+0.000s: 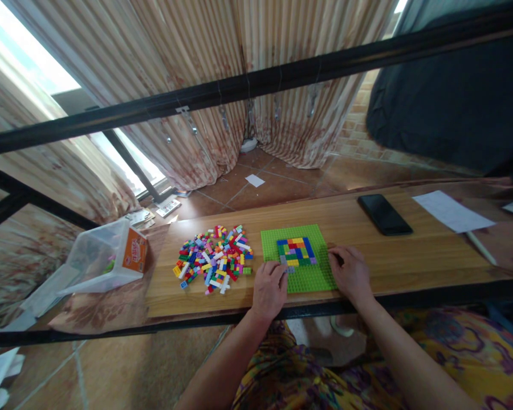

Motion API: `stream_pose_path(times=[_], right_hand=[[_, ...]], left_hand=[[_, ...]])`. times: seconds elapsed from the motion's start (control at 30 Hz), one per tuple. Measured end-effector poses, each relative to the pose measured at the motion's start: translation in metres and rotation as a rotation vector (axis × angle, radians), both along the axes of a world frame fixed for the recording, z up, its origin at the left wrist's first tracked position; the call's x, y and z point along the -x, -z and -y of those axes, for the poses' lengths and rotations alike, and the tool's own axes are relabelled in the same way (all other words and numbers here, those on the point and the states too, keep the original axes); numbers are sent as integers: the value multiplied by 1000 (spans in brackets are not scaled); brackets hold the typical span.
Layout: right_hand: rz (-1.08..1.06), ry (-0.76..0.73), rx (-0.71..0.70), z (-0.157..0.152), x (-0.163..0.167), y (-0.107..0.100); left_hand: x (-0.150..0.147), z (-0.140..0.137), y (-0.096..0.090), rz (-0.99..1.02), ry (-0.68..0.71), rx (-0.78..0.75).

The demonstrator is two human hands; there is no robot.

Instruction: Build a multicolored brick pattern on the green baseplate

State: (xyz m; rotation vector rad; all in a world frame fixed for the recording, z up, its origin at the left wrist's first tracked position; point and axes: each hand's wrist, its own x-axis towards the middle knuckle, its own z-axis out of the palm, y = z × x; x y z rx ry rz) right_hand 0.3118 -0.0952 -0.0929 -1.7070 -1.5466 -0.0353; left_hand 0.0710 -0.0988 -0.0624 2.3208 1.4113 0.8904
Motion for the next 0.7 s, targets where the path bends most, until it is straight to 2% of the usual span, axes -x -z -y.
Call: stream_pose_path(times=[0.27,0.47,0.57,0.7], right_hand=[[-14,9,15,0,0,0],[-33,-25,51,-5,-3,-9],[-18,-63,63,-16,0,-16],[33,-131,68,-39,14,-19]], left_hand=[[-1,1,-3,23,0,13],[1,2,-11,40,17,-31],[-4,-3,-18,-7,10,-53],[-25,-20,-27,-160,76,-7]])
